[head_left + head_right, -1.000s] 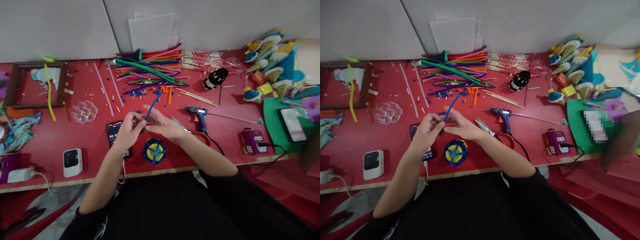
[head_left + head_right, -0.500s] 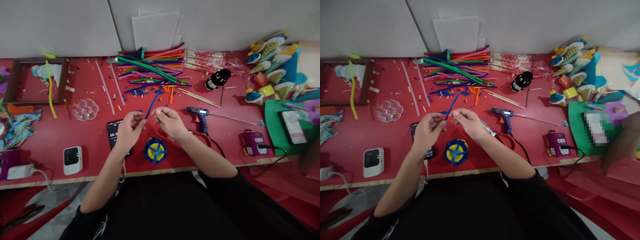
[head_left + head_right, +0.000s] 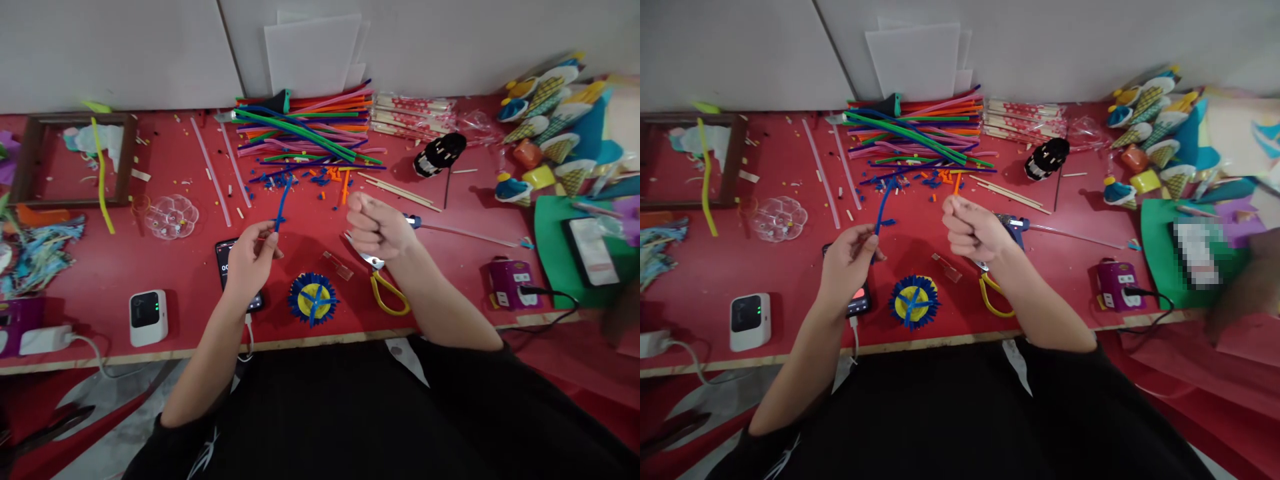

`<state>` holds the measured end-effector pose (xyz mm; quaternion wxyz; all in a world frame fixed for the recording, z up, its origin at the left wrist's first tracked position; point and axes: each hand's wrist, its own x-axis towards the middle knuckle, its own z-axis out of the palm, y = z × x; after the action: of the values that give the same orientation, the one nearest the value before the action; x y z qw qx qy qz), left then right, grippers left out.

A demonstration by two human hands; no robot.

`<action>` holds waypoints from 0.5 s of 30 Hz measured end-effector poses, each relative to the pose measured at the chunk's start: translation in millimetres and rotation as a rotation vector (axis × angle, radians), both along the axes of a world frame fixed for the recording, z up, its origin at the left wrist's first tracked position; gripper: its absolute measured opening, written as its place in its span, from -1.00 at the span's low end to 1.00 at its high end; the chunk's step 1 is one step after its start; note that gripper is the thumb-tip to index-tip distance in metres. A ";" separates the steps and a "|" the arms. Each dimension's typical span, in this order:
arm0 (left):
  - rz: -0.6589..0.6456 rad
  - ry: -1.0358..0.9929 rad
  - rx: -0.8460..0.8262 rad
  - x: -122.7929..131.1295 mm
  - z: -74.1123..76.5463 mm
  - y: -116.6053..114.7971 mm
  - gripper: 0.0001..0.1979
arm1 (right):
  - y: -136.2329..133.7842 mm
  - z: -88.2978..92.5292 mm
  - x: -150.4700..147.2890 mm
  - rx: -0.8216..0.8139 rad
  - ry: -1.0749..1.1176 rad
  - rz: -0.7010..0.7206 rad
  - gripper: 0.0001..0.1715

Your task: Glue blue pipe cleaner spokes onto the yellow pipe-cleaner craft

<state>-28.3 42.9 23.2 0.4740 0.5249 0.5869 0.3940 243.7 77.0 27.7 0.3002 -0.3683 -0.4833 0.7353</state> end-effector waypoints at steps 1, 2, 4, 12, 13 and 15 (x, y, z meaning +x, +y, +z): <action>-0.016 -0.005 -0.008 -0.7 1.6 -2.0 -0.78 | -0.4 7.5 5.9 0.001 -0.017 0.173 -0.44; -0.038 -0.010 -0.019 -1.0 3.4 -4.1 -0.78 | -1.4 15.9 9.9 0.007 -0.036 0.315 -0.45; -0.074 -0.027 -0.046 -0.7 6.9 -8.4 -0.79 | -5.3 32.9 12.3 0.085 -0.154 0.664 -0.59; -0.069 -0.065 -0.061 3.0 8.3 -13.3 -0.83 | -44.0 55.5 -10.9 0.477 -0.967 0.757 -0.69; -0.073 -0.062 -0.061 2.9 7.9 -13.1 -0.83 | -48.6 53.5 -12.3 0.527 -1.010 0.729 -0.56; -0.082 -0.058 -0.062 2.5 7.9 -12.7 -0.84 | -55.6 48.1 -12.9 0.615 -1.054 0.684 -0.37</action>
<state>-25.8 30.2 31.1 0.5228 0.5220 0.5626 0.3709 230.9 21.4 75.8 -0.1318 -0.4012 -0.8396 0.3416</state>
